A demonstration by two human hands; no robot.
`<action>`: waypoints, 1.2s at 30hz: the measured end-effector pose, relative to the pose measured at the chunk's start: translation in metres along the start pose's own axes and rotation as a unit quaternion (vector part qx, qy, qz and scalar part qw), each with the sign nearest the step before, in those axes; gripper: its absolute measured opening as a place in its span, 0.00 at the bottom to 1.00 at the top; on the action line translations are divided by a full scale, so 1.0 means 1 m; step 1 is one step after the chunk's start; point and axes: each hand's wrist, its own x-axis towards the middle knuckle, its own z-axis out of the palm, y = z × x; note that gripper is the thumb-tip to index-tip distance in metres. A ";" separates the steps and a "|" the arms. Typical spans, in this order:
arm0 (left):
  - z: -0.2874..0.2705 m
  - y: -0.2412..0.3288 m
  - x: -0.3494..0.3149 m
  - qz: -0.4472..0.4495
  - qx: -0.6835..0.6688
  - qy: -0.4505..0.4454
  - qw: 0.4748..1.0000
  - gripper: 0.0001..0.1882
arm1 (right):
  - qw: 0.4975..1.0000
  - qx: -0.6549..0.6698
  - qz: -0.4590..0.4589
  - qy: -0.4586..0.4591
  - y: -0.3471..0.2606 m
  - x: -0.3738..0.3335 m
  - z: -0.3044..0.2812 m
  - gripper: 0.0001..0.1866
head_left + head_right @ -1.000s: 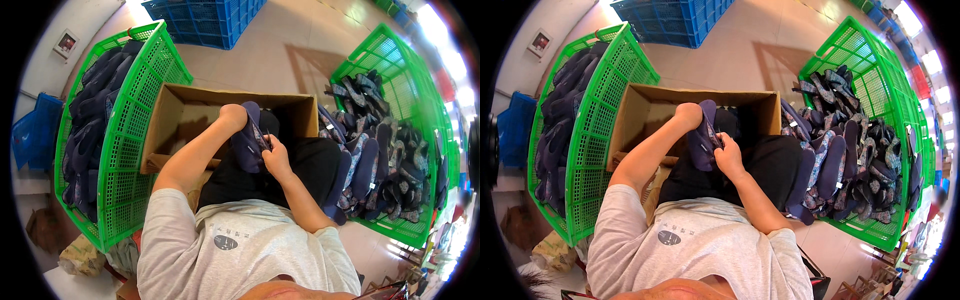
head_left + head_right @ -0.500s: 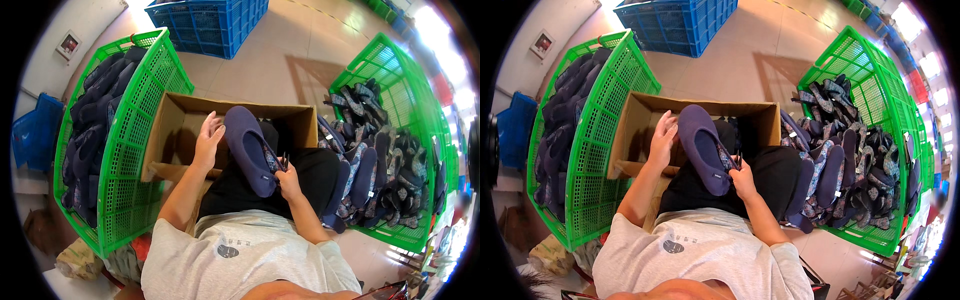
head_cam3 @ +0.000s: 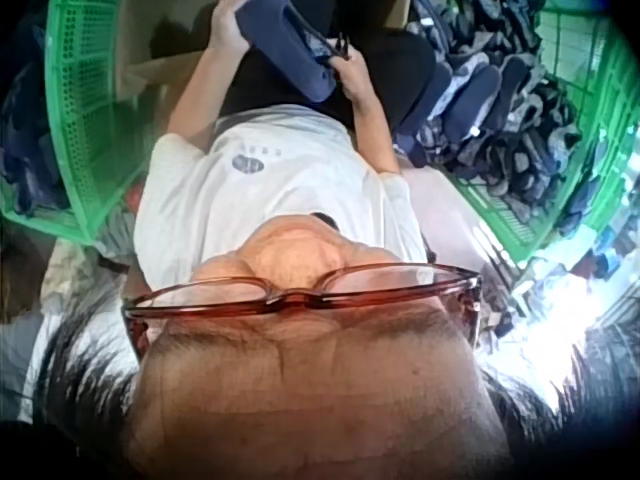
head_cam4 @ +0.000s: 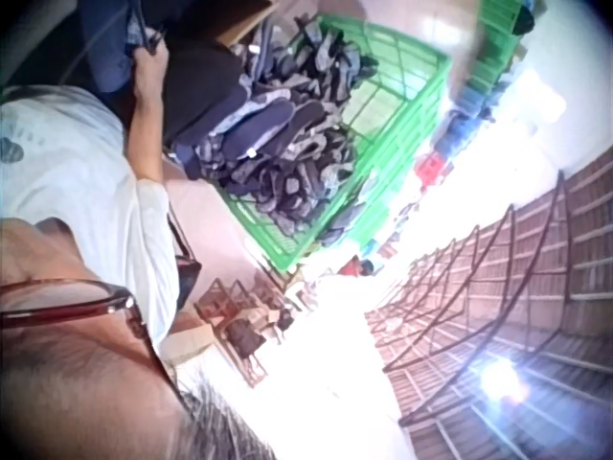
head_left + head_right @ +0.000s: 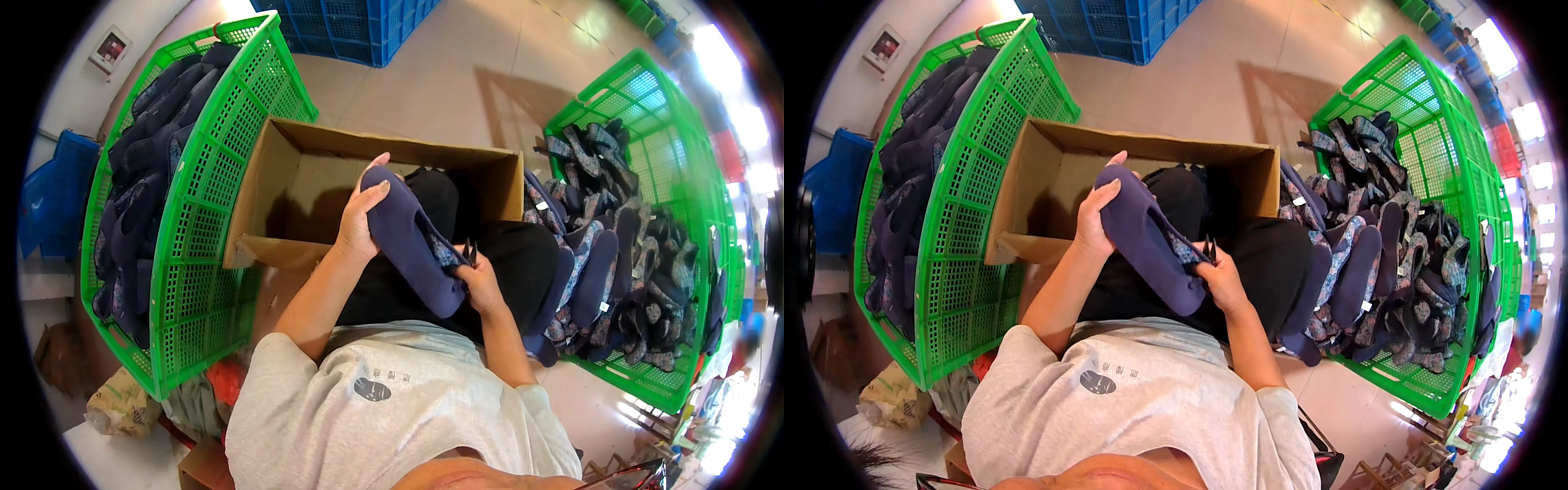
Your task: The person sits on the floor and uses small scissors to trim loose threads and fabric edges from floral-patterned slippers. They pick up slippers from a green crate, trim the edges, and place the finished items into a cardboard box.
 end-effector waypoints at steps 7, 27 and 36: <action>0.007 0.002 -0.002 0.037 0.038 0.209 0.976 0.15 | 0.980 0.016 -0.188 -0.058 -0.024 -0.002 -0.004 0.19; -0.012 0.018 -0.010 -0.018 0.019 0.215 0.976 0.13 | 0.931 -0.082 -0.312 0.168 -0.025 -0.009 0.007 0.11; 0.009 0.025 -0.026 0.115 0.060 0.019 0.991 0.21 | 0.974 -0.055 -0.197 0.100 -0.034 0.007 0.004 0.16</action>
